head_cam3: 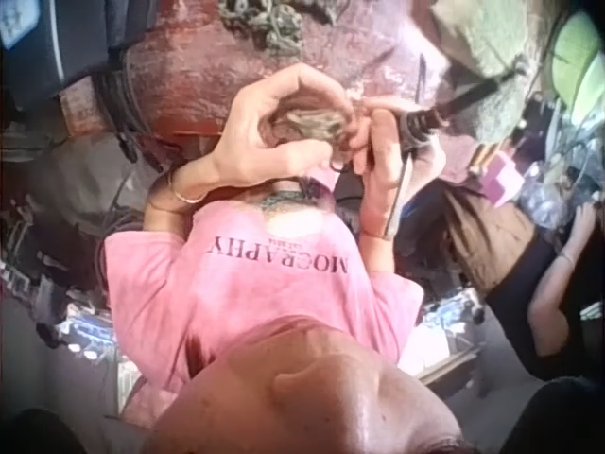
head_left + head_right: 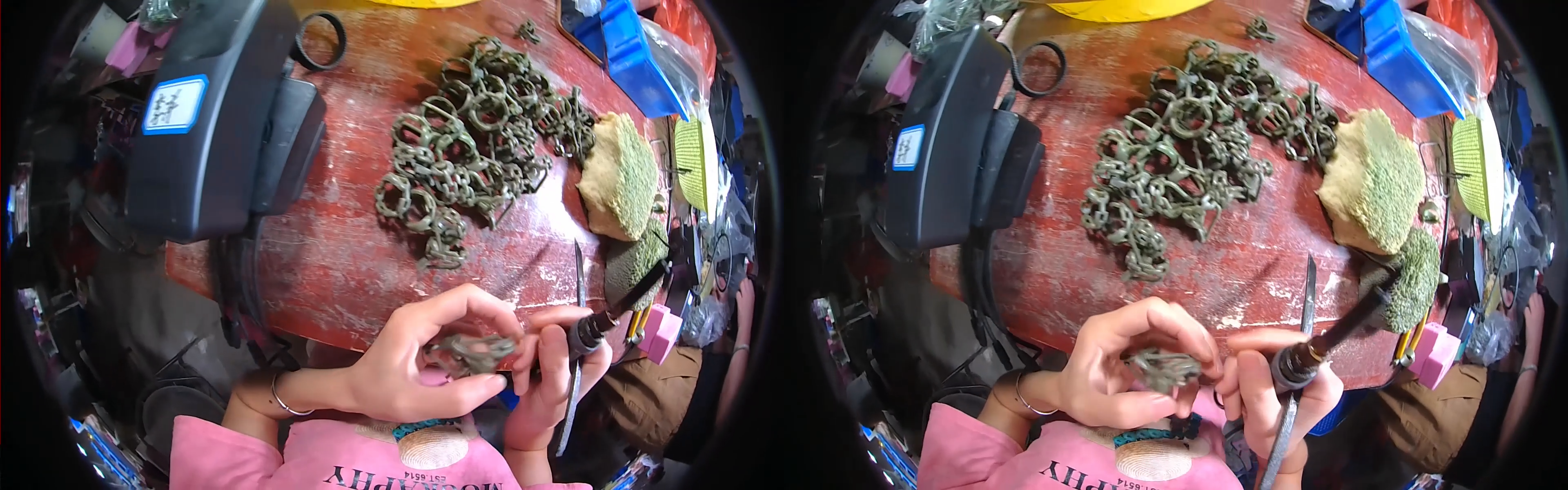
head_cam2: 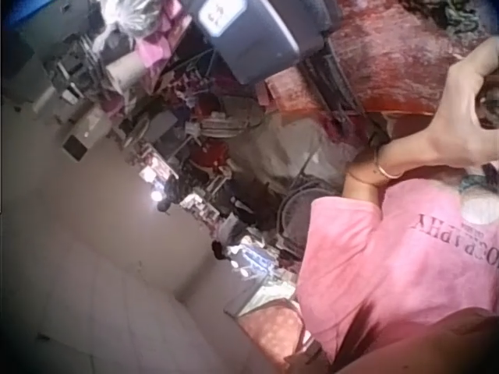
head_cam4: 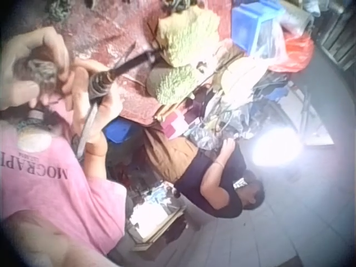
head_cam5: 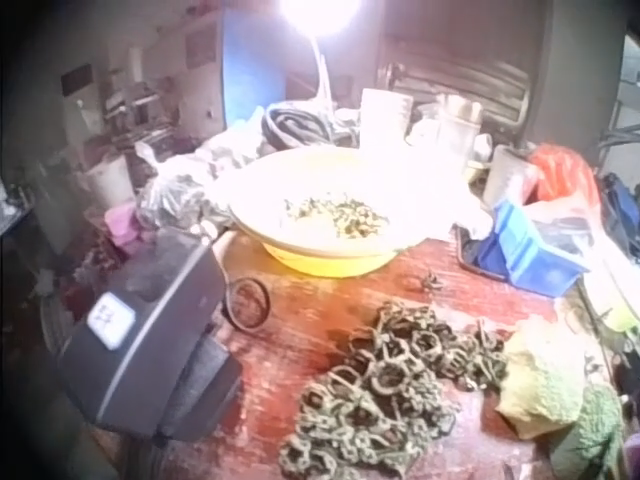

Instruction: The recorder uses a heated wax pen to attach or refine small green wax jewelry molds in a workshop setting.

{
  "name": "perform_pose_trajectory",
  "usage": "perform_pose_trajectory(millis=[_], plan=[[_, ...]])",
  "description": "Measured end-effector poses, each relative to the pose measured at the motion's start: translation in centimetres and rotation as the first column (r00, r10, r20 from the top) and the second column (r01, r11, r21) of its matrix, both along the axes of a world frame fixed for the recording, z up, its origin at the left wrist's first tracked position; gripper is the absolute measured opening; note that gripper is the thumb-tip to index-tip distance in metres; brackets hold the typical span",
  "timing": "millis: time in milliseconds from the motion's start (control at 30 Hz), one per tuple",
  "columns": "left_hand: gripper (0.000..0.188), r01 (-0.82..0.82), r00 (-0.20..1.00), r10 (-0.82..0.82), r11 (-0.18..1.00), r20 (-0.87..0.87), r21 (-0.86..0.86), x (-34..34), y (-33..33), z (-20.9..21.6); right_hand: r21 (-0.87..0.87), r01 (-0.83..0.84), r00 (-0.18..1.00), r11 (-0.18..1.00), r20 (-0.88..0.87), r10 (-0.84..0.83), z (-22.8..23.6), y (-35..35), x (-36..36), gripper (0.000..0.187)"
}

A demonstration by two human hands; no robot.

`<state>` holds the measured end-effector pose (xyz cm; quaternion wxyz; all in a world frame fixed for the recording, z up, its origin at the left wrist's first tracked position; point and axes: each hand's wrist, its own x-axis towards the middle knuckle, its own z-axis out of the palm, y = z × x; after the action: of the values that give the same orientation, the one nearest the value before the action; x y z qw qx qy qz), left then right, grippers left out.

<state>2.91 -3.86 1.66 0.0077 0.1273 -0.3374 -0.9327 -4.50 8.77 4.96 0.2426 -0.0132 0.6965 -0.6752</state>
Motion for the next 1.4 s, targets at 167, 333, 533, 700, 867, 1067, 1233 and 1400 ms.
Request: perform_pose_trajectory(millis=[167,333,533,700,867,1067,1233,1400], plan=[[0.016,-0.062,0.991,0.015,0.934,-0.135,-0.353,1.9,-2.3,-0.4,0.33,-0.34,0.89,0.881,-0.191,0.415,-0.2,-2.8,-1.2,0.025],[0.009,-0.224,0.964,0.265,0.738,-0.033,-0.636,2.7,-2.6,0.1,0.493,-0.403,0.773,0.771,-0.267,0.575,-1.7,-4.6,-1.1,0.027],[0.017,-0.276,0.879,0.469,0.644,0.083,-0.714,2.0,-1.8,0.6,0.309,-0.4,0.877,0.863,-0.143,0.458,-0.8,-3.2,-1.0,0.016],[0.021,-0.22,0.946,0.323,0.715,0.035,-0.663,1.0,-0.9,1.4,0.009,-0.258,0.963,0.966,0.085,0.256,0.9,-0.9,-0.3,0.012],[0.021,-0.209,0.967,0.255,0.769,-0.01,-0.604,-0.1,0.4,1.8,0.022,-0.042,0.998,0.999,0.053,0.041,0.7,0.4,0.8,0.013],[0.016,-0.155,0.986,0.154,0.757,-0.058,-0.635,-0.6,1.7,1.1,-0.057,-0.034,0.997,0.998,0.073,0.038,-0.1,2.7,0.4,0.014],[0.016,-0.117,0.983,0.18,0.787,0.044,-0.606,-1.0,2.6,1.4,-0.198,-0.106,0.993,0.974,0.031,0.115,-1.0,4.5,0.1,0.018],[0.011,-0.174,0.976,0.214,0.664,-0.038,-0.728,-1.4,3.1,-0.2,0.19,-0.182,0.931,0.965,-0.282,0.231,-2.3,6.4,-0.1,0.039]])
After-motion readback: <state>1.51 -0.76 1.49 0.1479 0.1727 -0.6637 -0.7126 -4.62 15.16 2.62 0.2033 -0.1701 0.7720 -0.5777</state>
